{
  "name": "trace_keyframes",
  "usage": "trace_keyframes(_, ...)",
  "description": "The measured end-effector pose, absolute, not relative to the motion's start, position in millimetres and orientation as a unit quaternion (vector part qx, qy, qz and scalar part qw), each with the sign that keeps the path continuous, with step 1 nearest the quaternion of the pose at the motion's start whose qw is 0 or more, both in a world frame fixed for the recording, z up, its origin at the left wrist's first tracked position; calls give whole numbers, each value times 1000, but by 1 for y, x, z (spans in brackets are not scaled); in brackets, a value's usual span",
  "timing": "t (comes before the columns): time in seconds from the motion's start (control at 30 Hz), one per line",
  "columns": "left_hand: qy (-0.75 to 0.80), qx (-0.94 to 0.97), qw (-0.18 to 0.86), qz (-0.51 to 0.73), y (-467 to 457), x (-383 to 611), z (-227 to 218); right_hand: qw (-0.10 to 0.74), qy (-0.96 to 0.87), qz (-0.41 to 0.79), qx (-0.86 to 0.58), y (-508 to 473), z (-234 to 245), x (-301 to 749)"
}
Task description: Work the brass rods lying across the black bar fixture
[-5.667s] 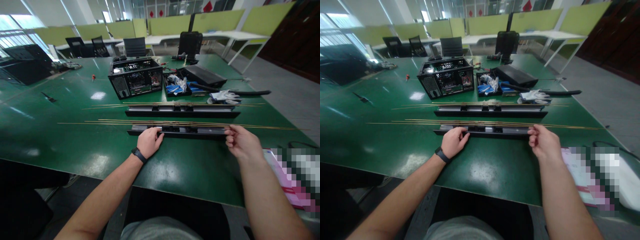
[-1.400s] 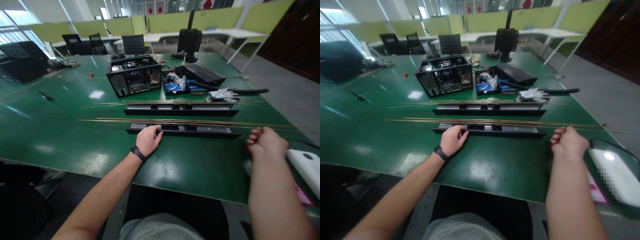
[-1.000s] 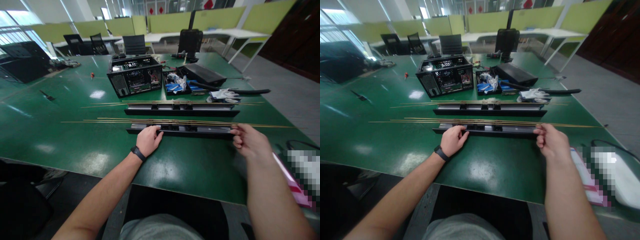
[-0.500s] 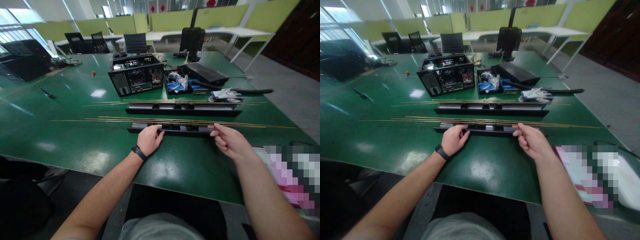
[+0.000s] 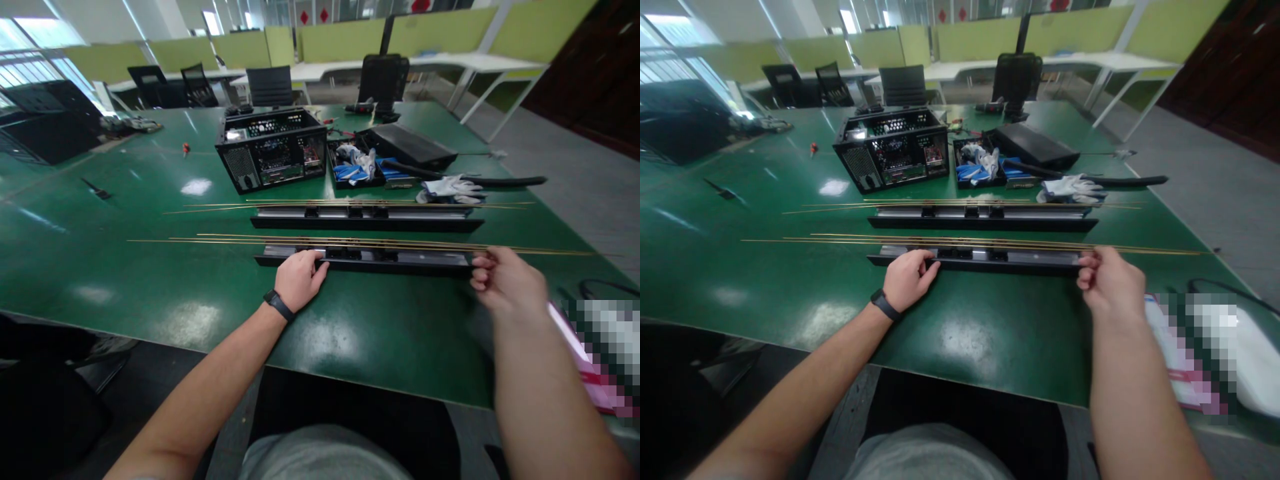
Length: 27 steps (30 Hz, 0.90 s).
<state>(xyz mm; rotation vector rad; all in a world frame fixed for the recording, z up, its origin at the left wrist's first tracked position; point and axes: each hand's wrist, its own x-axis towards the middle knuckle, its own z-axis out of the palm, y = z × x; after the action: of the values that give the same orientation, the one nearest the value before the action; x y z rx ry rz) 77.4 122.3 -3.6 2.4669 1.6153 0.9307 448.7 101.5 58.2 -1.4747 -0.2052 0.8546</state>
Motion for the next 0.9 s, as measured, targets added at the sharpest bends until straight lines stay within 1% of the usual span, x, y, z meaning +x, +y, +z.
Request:
trace_keyframes(0.13, 520, 797, 21, 306, 122, 76, -6, 675, -46, 291, -676, 100, 59, 467)
trace_keyframes(0.3, 521, 797, 20, 306, 122, 73, -9, 698, -8, 252, -670, 95, 58, 484)
trace_keyframes(0.47, 517, 799, 13, 309, 122, 73, -10, 699, -5, 258, -667, 97, 54, 486)
trace_keyframes(0.67, 513, 799, 10, 313, 123, 74, -10, 675, -30, 275, -684, 99, 60, 470)
trace_keyframes(0.9, 513, 798, 11, 316, 123, 76, -8, 657, -75, 330, -673, 97, 63, 459)
